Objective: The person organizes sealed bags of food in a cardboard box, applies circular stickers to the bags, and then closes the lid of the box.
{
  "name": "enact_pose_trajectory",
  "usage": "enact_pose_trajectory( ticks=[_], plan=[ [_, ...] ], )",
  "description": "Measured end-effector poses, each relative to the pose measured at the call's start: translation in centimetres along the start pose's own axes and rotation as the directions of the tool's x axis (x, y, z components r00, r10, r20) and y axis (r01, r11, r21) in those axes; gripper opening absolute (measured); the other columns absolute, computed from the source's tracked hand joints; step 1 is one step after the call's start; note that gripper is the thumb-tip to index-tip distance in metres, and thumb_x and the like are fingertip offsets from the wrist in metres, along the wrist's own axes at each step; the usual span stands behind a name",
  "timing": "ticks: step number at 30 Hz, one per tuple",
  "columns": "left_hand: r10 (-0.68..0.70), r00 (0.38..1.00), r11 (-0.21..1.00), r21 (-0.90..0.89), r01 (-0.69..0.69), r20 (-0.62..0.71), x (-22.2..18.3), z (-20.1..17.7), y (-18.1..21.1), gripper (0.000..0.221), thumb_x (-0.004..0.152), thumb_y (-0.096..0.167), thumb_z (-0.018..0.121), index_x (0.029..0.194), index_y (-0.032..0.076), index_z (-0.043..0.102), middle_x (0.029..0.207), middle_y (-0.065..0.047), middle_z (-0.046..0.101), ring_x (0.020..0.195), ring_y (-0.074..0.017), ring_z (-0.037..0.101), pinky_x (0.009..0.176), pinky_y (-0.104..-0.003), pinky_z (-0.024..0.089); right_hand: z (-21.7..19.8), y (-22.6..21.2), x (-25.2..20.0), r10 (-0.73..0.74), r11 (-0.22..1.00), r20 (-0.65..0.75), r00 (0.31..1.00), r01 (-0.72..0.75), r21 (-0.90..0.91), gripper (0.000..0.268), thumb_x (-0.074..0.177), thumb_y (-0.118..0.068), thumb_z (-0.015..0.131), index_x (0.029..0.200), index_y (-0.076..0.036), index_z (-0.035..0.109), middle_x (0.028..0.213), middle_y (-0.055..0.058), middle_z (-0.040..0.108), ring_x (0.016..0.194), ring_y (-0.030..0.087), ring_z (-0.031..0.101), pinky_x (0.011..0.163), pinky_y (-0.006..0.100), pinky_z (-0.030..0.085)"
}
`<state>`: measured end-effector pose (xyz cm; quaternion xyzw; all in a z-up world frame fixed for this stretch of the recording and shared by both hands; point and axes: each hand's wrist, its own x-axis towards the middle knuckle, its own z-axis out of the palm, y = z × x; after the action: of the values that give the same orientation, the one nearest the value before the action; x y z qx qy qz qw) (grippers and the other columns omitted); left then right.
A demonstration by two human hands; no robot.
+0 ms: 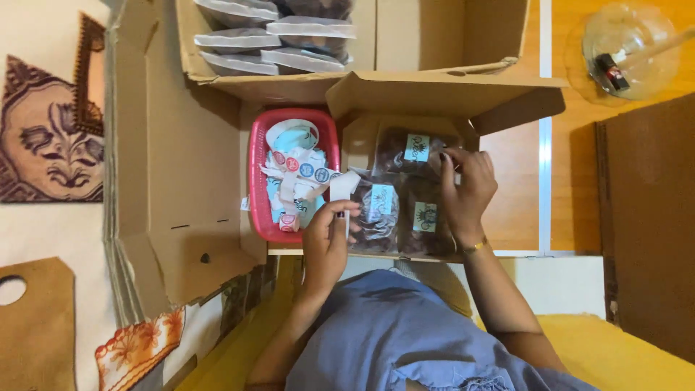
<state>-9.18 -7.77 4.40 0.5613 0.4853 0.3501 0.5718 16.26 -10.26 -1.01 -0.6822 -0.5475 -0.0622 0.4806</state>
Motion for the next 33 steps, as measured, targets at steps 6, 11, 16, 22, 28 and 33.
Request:
enact_pose_trajectory(
  ticks=[6,11,16,22,28,33],
  plan=[
    [0.073,0.997,0.982,0.172,-0.074,0.009,1.0,1.2,-1.2,0.029,0.098,0.001,0.053,0.121,0.008,0.071,0.108,-0.018,0.072,0.088,-0.0262,0.076,0.069,-0.033,0.066,2.5,3.4,1.6,-0.406,0.843,0.099,0.908,0.414,-0.344,0.027,0.087,-0.005,0.076,0.070,-0.013,0.056,0.066,0.005,0.043,0.064,0.027,0.047,0.061,0.039,0.044],
    [0.125,0.992,0.956,0.269,-0.113,-0.030,0.9,0.7,-0.6,0.030,0.097,0.002,0.054,0.119,0.012,0.072,0.106,-0.014,0.073,0.089,-0.0284,0.076,0.073,-0.038,0.064,4.2,4.6,0.6,-0.453,0.779,0.264,0.852,0.522,-0.347,0.017,0.082,-0.014,0.075,0.069,-0.012,0.064,0.066,0.005,0.054,0.066,0.027,0.054,0.060,0.039,0.043],
    [0.053,0.996,0.959,0.283,-0.029,-0.077,0.3,-1.1,0.9,0.031,0.097,0.003,0.055,0.122,0.011,0.071,0.112,-0.017,0.072,0.099,-0.0370,0.072,0.081,-0.046,0.061,1.9,2.6,1.9,-0.355,0.859,0.308,0.882,0.438,-0.265,0.019,0.082,-0.025,0.080,0.068,-0.015,0.073,0.068,0.004,0.058,0.071,0.028,0.055,0.063,0.039,0.045],
    [-0.026,0.994,0.932,0.358,0.062,-0.107,0.0,-3.1,1.2,0.031,0.097,0.007,0.053,0.123,0.010,0.070,0.115,-0.020,0.071,0.104,-0.0392,0.071,0.081,-0.048,0.060,-0.3,1.2,1.5,-0.307,0.874,0.302,0.903,0.393,-0.286,0.050,0.091,-0.040,0.073,0.126,-0.005,0.070,0.111,0.015,0.066,0.108,0.041,0.059,0.091,0.048,0.049],
    [0.154,0.968,0.877,0.479,-0.041,-0.200,-0.4,-4.1,-0.1,0.032,0.093,0.011,0.058,0.121,0.018,0.072,0.105,-0.007,0.075,0.101,-0.0301,0.071,0.090,-0.045,0.055,-0.3,1.0,-0.1,0.014,0.894,0.615,0.789,0.265,-0.361,0.066,0.094,-0.056,0.064,0.148,-0.019,0.059,0.144,0.007,0.064,0.147,0.040,0.040,0.118,0.061,0.021],
    [0.262,0.814,0.962,0.207,-0.177,-0.519,-1.4,-5.2,-2.6,0.060,0.095,0.007,0.063,0.151,0.000,0.041,0.134,-0.025,0.058,0.118,-0.0322,0.057,0.105,-0.050,0.045,-0.2,0.6,0.0,0.104,0.931,0.742,0.662,0.198,-0.307,0.070,0.091,-0.059,0.061,0.148,-0.018,0.057,0.148,0.007,0.061,0.144,0.041,0.043,0.116,0.067,0.023]
  ],
)
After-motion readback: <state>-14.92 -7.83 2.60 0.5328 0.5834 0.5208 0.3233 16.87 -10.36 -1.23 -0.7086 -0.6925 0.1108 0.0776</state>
